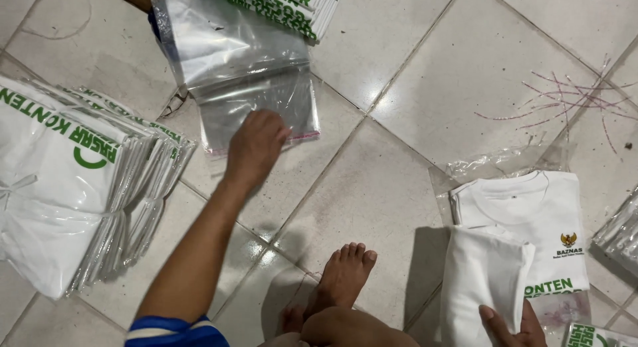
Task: Folding white t-shirts and placing them into clear plastic adhesive bags for packaging.
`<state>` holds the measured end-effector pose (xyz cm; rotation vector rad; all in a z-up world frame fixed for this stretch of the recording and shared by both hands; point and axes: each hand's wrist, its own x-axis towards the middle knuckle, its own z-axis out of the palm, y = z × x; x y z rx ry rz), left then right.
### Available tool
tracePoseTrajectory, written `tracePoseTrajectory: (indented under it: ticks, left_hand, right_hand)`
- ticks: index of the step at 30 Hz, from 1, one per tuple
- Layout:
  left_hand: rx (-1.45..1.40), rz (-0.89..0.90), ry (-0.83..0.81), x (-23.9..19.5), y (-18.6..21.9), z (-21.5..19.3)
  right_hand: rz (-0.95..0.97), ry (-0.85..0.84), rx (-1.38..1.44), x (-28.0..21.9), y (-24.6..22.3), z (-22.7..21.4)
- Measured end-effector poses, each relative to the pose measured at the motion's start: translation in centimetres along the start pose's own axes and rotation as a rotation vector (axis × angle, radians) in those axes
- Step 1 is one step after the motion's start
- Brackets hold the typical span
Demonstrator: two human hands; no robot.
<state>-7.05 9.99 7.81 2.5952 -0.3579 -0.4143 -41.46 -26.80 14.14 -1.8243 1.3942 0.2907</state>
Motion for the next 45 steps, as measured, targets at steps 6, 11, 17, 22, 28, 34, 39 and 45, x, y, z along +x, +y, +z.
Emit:
tracePoseTrajectory:
  ticks: [6,11,17,22,28,34,39,45]
  left_hand:
    - [-0.012,0.085,0.271,0.2,-3.1,3.6]
    - [0.100,0.044,0.008,3.5,-8.2,5.7]
    - [0.011,0.085,0.044,4.8,-7.1,3.8]
    - [-0.022,0.328,0.208,4.2,-8.9,3.1]
    - [-0.035,0.427,0.178,1.4,-3.6,3.3]
    - [0.092,0.324,-0.083,-2.7,5.9,9.6]
    - [0.124,0.612,-0.246,-3.9,8.0,19.6]
    - [-0.053,0.807,-0.309,-3.2,7.6,18.9]
  right_hand:
    - [0.205,0.023,0.125,-0.9,-0.1,-0.2]
    - [0.093,0.079,0.049,-0.2,3.2,-0.2]
    - [0.229,0.037,0.208,-1.2,1.7,0.1]
    - [0.257,-0.002,0.247,-1.8,-0.1,0.0]
    - [0.255,-0.073,0.186,-1.9,-2.4,-0.1]
    - [0.289,-0.062,0.275,-2.0,-3.4,0.1]
    - [0.253,-0.040,0.295,-2.6,-2.9,-0.2]
    - [0.259,-0.085,0.269,-2.3,-0.8,-0.6]
